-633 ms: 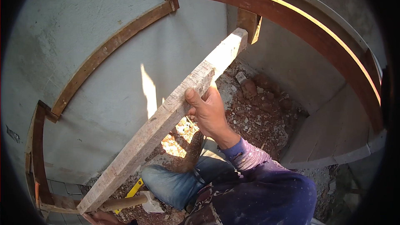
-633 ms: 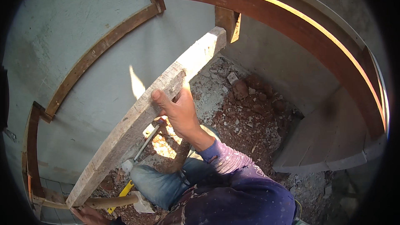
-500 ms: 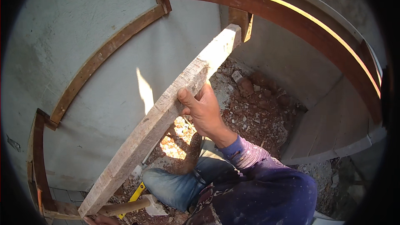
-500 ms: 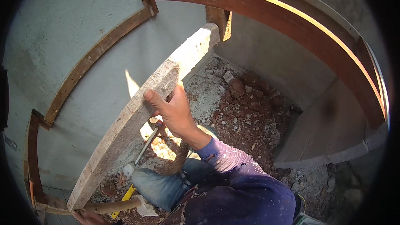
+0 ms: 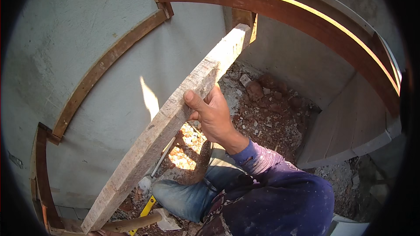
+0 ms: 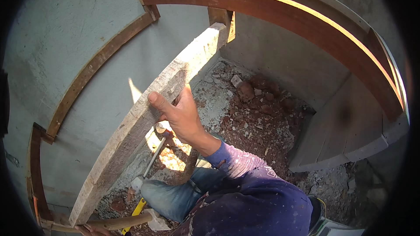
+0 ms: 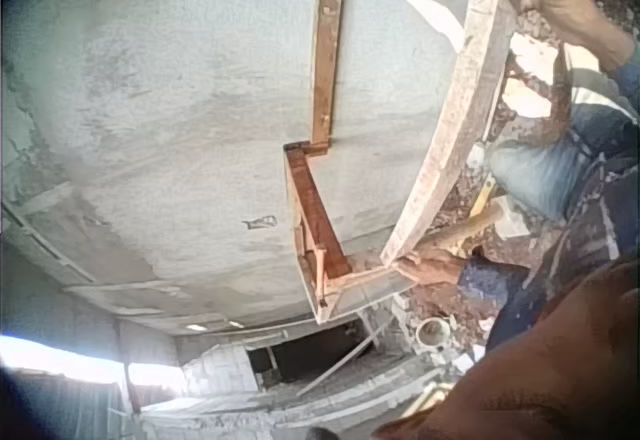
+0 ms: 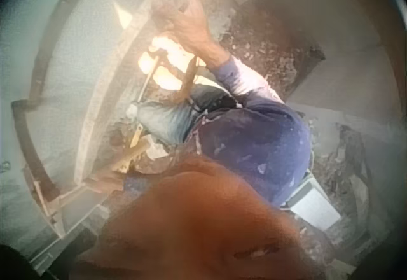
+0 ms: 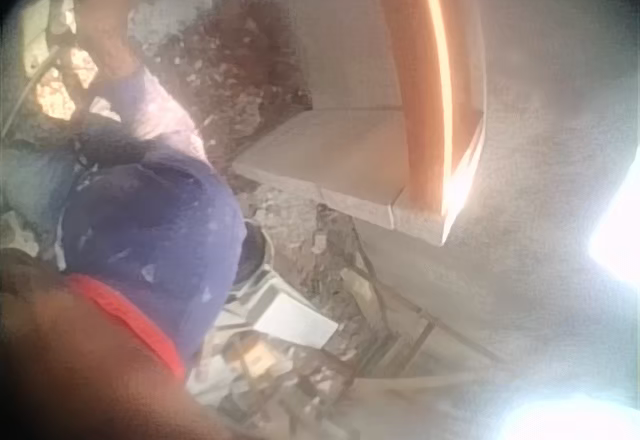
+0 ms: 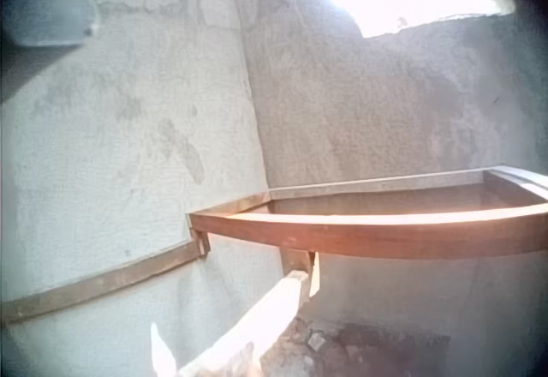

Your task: Measure, position, and nail wooden supports into a concrete wall to create a frame.

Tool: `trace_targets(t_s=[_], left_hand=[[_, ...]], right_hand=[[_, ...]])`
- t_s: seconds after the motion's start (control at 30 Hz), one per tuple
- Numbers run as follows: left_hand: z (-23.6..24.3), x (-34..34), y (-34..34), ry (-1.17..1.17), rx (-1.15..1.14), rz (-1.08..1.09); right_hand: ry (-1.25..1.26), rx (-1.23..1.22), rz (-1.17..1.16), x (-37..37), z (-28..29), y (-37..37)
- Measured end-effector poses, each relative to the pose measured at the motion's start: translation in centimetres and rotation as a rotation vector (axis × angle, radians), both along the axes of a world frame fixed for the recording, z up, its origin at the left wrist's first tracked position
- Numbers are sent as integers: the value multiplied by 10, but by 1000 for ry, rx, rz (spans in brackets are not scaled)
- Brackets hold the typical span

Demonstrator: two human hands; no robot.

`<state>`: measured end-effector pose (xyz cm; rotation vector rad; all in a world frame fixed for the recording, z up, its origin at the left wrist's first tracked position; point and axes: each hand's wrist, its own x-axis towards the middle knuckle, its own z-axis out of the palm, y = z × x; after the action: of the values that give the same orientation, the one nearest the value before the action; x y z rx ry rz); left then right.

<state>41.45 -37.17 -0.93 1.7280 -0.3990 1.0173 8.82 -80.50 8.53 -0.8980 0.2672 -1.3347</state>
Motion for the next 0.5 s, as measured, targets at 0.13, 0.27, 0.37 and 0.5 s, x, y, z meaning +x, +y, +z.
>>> trace_targets(t_s=[0.13,0.27,0.37,0.5], left_hand=[[26,-20,-19,148,-84,-65],[30,-25,-31,-8,11,17],[38,-32,-40,54,-46,-3],[38,-30,-46,103,-232,-143]], right_hand=[[-7,7,4,-1,-3,-3],[-5,49,-17,1,-4,-2],[-10,42,2,3,-9,-5],[-65,57,7,2,-1,-1]])
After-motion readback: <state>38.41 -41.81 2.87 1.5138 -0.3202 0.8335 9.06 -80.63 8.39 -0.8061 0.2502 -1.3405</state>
